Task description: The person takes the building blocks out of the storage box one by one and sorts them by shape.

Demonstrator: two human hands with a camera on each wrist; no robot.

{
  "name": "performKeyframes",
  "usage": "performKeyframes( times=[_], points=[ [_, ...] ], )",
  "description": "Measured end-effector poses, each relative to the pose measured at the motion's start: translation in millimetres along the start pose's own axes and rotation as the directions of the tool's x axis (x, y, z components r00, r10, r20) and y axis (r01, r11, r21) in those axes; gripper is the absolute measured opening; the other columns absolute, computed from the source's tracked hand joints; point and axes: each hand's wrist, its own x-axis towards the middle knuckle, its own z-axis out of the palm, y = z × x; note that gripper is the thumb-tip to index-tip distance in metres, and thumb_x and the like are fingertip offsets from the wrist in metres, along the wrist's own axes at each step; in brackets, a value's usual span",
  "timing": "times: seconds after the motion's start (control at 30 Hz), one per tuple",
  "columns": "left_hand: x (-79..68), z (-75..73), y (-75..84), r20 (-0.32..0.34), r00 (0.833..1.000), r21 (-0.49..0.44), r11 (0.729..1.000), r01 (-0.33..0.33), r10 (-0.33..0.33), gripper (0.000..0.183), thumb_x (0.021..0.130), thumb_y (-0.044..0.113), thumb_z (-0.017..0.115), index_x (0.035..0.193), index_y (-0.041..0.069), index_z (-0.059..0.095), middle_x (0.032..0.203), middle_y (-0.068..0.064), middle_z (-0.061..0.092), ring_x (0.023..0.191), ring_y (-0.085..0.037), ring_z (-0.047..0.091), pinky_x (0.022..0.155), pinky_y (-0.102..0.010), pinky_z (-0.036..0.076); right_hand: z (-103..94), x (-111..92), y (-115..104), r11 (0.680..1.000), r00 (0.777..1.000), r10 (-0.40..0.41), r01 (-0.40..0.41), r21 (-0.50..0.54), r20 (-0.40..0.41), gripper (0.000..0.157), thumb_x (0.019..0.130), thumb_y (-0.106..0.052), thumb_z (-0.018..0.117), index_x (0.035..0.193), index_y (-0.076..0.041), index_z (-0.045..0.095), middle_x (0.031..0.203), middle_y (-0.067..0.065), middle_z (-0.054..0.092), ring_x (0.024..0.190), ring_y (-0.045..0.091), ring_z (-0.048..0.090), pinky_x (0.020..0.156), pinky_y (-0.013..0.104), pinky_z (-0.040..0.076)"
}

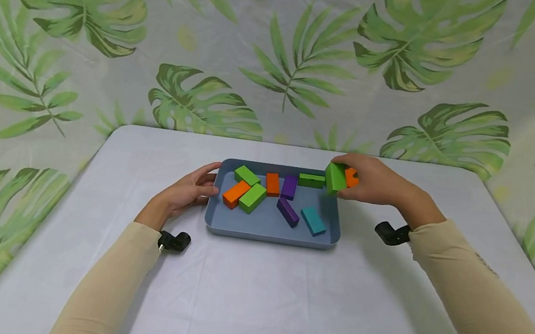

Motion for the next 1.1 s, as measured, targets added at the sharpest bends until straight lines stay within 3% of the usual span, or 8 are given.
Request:
performKeyframes(
  times=[0.27, 0.73, 0.93, 1.1],
  points=[
    [0.6, -1.9, -1.4, 0.010, 1.000, 0.010, 1.000, -0.006, 0.006, 0.078, 0.099, 0.005, 0.055, 0.161, 0.029, 0.014, 0.167, -0.012, 0.017, 0.151, -0.033, 0.028, 0.122, -0.054, 0.026, -7.4, -11.6, 21.7, 0.993, 0.998, 0.051, -0.047, 0.104, -0.040, 0.067, 0.085, -0.013, 0.074, 0.144, 0.005, 0.045, 0.136, 0.023, 0.052, 0.124, 0.038, 0.054, 0.099, 0.053, 0.051],
    [-0.4, -1.5, -0.4, 0.020, 1.000, 0.009, 1.000, -0.007, 0.007, 0.077, 0.099, 0.006, 0.055, 0.160, 0.030, 0.015, 0.167, -0.011, 0.018, 0.150, -0.033, 0.029, 0.122, -0.054, 0.026, -5.4, -17.7, 65.3, 0.979, 0.982, 0.184, -0.180, 0.101, -0.031, 0.068, 0.085, -0.015, 0.074, 0.143, 0.006, 0.045, 0.135, 0.026, 0.054, 0.120, 0.041, 0.057, 0.094, 0.054, 0.052],
    [1.4, -1.8, -0.3, 0.022, 1.000, 0.016, 1.000, -0.006, 0.005, 0.076, 0.099, 0.007, 0.055, 0.160, 0.030, 0.015, 0.167, -0.011, 0.018, 0.150, -0.033, 0.029, 0.122, -0.054, 0.026, 1.1, -18.4, 87.1, 0.965, 0.969, 0.248, -0.247, 0.085, -0.008, 0.071, 0.084, -0.018, 0.074, 0.143, 0.007, 0.045, 0.135, 0.028, 0.055, 0.120, 0.043, 0.056, 0.098, 0.056, 0.048],
    [1.5, -1.2, 0.0, 0.026, 1.000, 0.018, 1.000, 0.002, -0.002, 0.076, 0.099, 0.006, 0.054, 0.160, 0.029, 0.015, 0.167, -0.012, 0.017, 0.150, -0.033, 0.028, 0.122, -0.054, 0.026, 11.1, -15.6, 109.0, 0.937, 0.947, 0.318, -0.320, 0.137, 0.035, 0.073, 0.085, -0.022, 0.073, 0.146, 0.006, 0.042, 0.141, 0.030, 0.049, 0.126, 0.046, 0.050, 0.103, 0.060, 0.043]
  ],
)
